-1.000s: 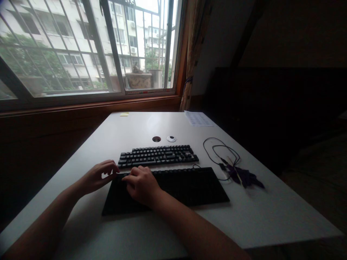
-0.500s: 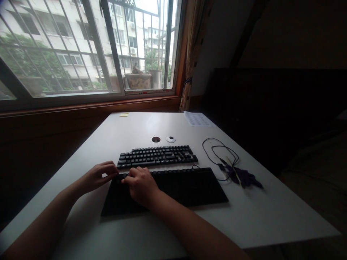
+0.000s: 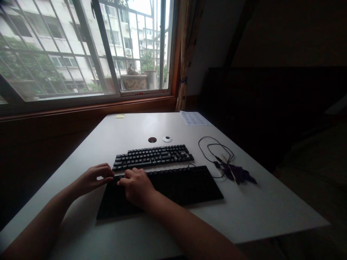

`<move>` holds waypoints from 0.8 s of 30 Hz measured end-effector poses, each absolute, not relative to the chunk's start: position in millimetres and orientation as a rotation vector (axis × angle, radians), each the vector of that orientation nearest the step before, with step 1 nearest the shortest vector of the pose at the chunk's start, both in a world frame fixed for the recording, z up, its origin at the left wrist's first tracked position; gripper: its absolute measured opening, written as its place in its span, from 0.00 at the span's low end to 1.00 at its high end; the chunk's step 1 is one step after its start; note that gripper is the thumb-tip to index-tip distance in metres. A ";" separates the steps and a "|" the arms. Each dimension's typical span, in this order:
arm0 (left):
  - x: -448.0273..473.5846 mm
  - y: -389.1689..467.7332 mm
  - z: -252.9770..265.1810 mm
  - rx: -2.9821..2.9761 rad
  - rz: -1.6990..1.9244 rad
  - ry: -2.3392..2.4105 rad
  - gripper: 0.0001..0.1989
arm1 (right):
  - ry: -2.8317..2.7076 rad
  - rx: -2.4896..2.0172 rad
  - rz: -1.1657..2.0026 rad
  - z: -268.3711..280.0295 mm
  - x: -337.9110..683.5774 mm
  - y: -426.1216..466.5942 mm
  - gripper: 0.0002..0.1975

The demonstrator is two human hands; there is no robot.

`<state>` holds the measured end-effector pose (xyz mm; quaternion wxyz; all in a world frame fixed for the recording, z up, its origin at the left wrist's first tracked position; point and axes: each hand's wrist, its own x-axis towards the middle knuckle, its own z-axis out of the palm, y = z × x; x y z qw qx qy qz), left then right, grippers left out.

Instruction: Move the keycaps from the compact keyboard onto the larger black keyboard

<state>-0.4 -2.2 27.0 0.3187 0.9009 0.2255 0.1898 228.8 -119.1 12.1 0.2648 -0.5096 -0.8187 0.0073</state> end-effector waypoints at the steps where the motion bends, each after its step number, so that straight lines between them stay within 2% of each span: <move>1: -0.8 -1.7 27.0 2.368 0.499 0.586 0.11 | -2.219 -1.377 0.020 11.7 228.8 -119.0 0.07; 7: -3.4 0.6 26.9 2.319 0.482 0.568 0.11 | -2.261 -1.379 -0.037 11.0 229.4 -121.1 0.06; 13: -7.3 4.5 24.5 2.306 0.464 0.578 0.11 | -2.206 -1.328 0.015 10.2 230.8 -123.3 0.14; 24: -6.5 2.7 27.1 2.338 0.486 0.570 0.13 | -2.165 -1.289 0.055 9.9 231.6 -122.5 0.13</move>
